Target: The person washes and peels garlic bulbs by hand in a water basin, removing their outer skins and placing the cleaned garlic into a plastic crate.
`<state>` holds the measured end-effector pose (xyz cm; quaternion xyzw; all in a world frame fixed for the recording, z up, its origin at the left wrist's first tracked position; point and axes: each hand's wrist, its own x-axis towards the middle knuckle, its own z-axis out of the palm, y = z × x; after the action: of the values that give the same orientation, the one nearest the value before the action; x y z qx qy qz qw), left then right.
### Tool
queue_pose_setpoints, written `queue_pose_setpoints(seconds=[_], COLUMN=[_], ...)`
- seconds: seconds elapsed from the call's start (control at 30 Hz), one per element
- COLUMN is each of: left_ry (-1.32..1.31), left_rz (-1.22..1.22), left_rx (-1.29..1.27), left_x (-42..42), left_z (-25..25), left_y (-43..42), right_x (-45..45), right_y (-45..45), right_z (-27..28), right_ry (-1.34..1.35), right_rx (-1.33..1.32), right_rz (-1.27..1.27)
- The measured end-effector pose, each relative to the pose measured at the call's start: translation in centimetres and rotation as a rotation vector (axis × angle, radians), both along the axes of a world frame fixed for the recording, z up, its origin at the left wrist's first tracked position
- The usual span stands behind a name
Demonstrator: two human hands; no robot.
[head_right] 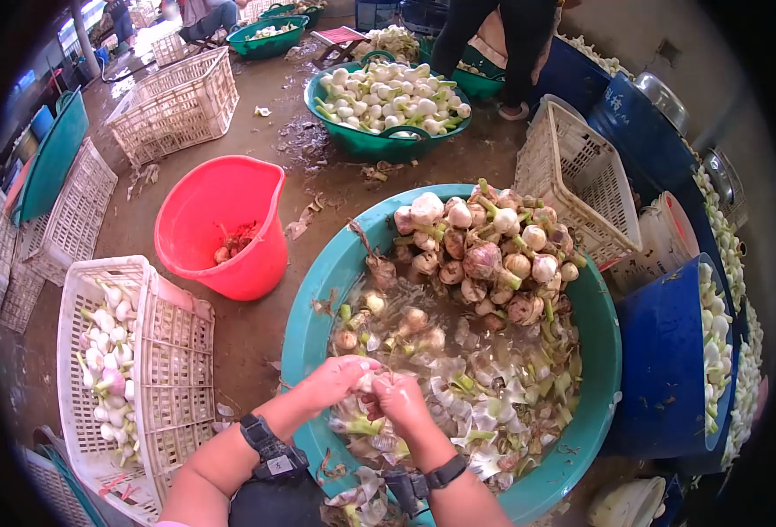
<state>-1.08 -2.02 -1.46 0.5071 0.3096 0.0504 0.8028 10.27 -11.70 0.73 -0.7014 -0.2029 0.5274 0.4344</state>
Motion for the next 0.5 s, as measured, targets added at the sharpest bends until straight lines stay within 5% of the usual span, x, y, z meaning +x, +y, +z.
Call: queue_pose_setpoints(seconds=[0.03, 0.2, 0.27, 0.33, 0.37, 0.4, 0.43, 0.5], left_ry=[-0.025, 0.009, 0.080, 0.111, 0.110, 0.040, -0.038, -0.140], left_rz=[-0.007, -0.001, -0.047, -0.230, -0.234, -0.232, -0.220, -0.250], left_rx=[0.052, 0.079, 0.041, 0.237, 0.238, 0.667, 1.096, 1.165], left_x=[-0.2, -1.2, -1.4, -1.4, -1.4, -1.5, -1.5, -1.2], left_z=[0.2, 1.2, 1.3, 1.9, 2.6, 3.7, 4.2, 4.4], left_y=[0.1, 1.2, 1.3, 1.3, 1.0, 0.6, 0.4, 1.3], right_x=[0.0, -1.2, -1.4, -1.2, -1.0, -0.6, 0.2, 1.6], right_y=[0.1, -0.2, -0.6, -0.3, -0.2, -0.1, -0.1, 0.4], right_z=[0.5, 0.8, -0.4, -0.5, -1.1, -1.7, -1.9, -1.7], right_ry=[0.337, 0.082, -0.880, -1.007, -0.581, -0.154, 0.096, 0.322], right_rx=[-0.046, 0.107, 0.435, 0.437, 0.311, 0.180, 0.153, 0.130], right_rz=[-0.119, -0.072, 0.136, 0.137, -0.027, -0.181, -0.198, -0.241])
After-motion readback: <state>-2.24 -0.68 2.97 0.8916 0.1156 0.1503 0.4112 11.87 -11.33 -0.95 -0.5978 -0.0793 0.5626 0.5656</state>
